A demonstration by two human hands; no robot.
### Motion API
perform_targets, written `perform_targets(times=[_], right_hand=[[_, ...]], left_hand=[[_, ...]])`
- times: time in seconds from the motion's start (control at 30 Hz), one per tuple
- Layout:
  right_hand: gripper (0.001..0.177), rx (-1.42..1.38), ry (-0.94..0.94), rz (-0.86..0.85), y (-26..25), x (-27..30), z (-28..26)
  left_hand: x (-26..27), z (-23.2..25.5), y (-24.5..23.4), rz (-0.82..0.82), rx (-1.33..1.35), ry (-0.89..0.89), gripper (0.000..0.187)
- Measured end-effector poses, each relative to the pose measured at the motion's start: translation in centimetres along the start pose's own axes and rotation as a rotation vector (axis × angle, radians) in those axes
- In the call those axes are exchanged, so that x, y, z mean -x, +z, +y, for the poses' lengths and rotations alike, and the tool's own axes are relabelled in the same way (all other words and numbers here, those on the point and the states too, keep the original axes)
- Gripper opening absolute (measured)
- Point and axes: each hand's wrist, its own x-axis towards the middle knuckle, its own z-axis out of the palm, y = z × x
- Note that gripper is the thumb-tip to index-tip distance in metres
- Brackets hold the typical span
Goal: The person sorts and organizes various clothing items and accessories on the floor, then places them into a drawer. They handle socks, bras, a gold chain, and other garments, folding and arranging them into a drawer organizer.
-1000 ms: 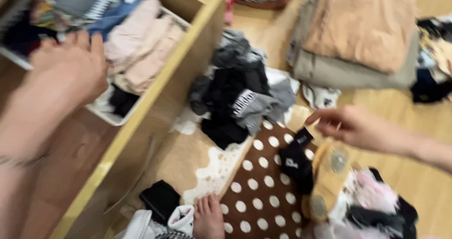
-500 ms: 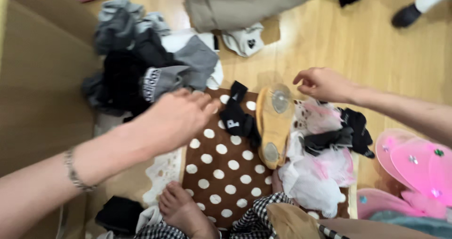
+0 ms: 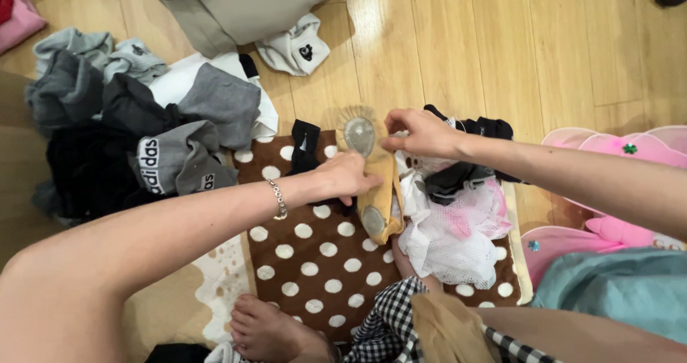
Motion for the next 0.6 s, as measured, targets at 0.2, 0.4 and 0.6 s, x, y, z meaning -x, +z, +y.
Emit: perform_targets(times=[0.2, 0.4, 0.6], right_hand=[[0.052, -0.714, 0.263, -0.159, 1.1, -0.3, 0.0], [0.040, -0.821, 0.294, -0.110, 1.2, -0.3, -1.1], [0.031, -1.109, 0.215, -0.059, -3.3, 2.1, -6.1]], left_hand=[[-1.0, -3.4, -1.1, 0.230, 0.152, -0.028, 0.056], [-0.1, -4.3, -0.5, 0.609, 0.253, 0.285, 0.095], [9.2, -1.8, -4.4, 0.374, 0.743, 0.533, 0.085]])
